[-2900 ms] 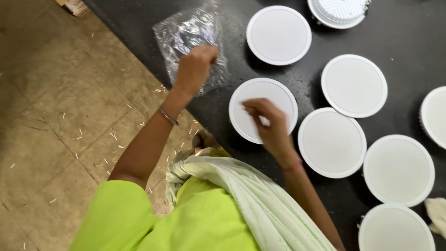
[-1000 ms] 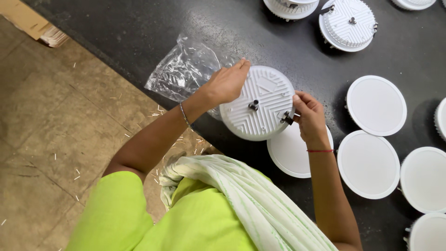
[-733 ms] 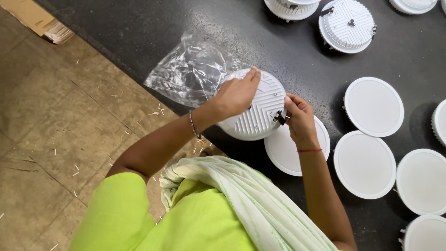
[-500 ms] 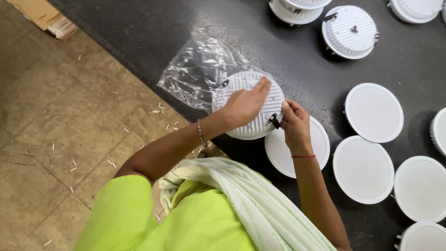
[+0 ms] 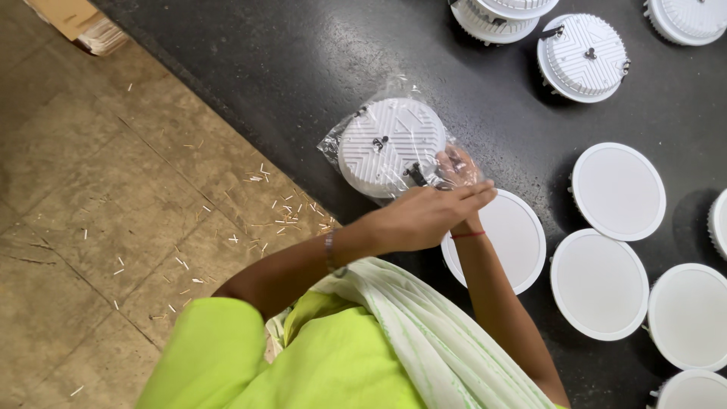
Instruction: The person wipes the white faces of round LED panel light diffusers one at a time with a cloth, setting each cleaned panel aside on the work table. Near the end, the person places a panel light into a clear plastic bag and wraps it.
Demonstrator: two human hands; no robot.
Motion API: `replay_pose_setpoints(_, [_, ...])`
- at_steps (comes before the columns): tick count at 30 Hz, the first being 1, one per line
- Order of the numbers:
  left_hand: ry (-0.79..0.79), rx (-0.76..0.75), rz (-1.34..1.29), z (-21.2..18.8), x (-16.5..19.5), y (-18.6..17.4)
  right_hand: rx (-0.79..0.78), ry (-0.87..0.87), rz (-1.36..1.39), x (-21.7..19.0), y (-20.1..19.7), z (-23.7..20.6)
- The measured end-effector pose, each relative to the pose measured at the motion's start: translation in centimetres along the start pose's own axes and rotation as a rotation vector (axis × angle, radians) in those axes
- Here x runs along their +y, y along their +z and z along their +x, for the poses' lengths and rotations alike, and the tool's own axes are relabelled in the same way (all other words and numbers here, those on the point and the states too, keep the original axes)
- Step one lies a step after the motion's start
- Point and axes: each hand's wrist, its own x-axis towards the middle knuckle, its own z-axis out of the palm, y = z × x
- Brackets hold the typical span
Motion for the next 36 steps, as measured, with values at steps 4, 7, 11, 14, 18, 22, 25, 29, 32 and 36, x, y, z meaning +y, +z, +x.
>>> replay_pose_setpoints(4, [0.041, 0.147, -0.093, -5.0, -3.6, -2.9, -0.014, -0.010, -0.086, -0.4, 0.2, 2.7])
replay_pose_setpoints(7, [-0.126, 0.265, 0.199, -7.5, -7.7, -3.1, -0.032, -0.030, -0.044, -0.7, 0.2, 3.9])
replay_pose_setpoints(11, [-0.063, 0.426, 0.366, -7.0, -11.4, 1.0, -0.042, -0.064, -0.023, -1.2, 0.7, 5.1])
replay_pose_setpoints(14, [0.034, 0.587, 0.411, -4.9, -12.9, 3.3, -0.078, 0.017, 0.079, -2.8, 1.4, 4.7])
replay_pose_setpoints(18, [0.101, 0.734, 0.245, -3.6, -13.7, 1.7, -0.199, -0.010, 0.071, -8.7, 2.0, 2.4])
replay_pose_setpoints(22, [0.002, 0.921, -0.173, -3.8, -13.0, -3.1, -0.052, -0.246, -0.306, -17.3, -1.2, -1.2])
replay_pose_setpoints(25, [-0.235, 0.853, -0.633, -5.9, -11.4, -5.5, 0.043, -0.281, -0.186, -19.4, -2.5, -1.6])
replay_pose_setpoints(29, [-0.302, 0.711, -1.018, -7.3, -9.9, -5.8, -0.200, 0.103, -0.197, -15.0, -1.8, -0.2])
replay_pose_setpoints(32, [-0.340, 0.616, -1.123, -7.7, -9.5, -4.3, -0.443, 0.193, -0.151, -11.9, -0.8, 0.4])
replay_pose_setpoints(36, [-0.421, 0.542, -1.202, -7.8, -9.3, -2.1, -0.614, 0.317, -0.271, -12.1, 0.5, 1.7])
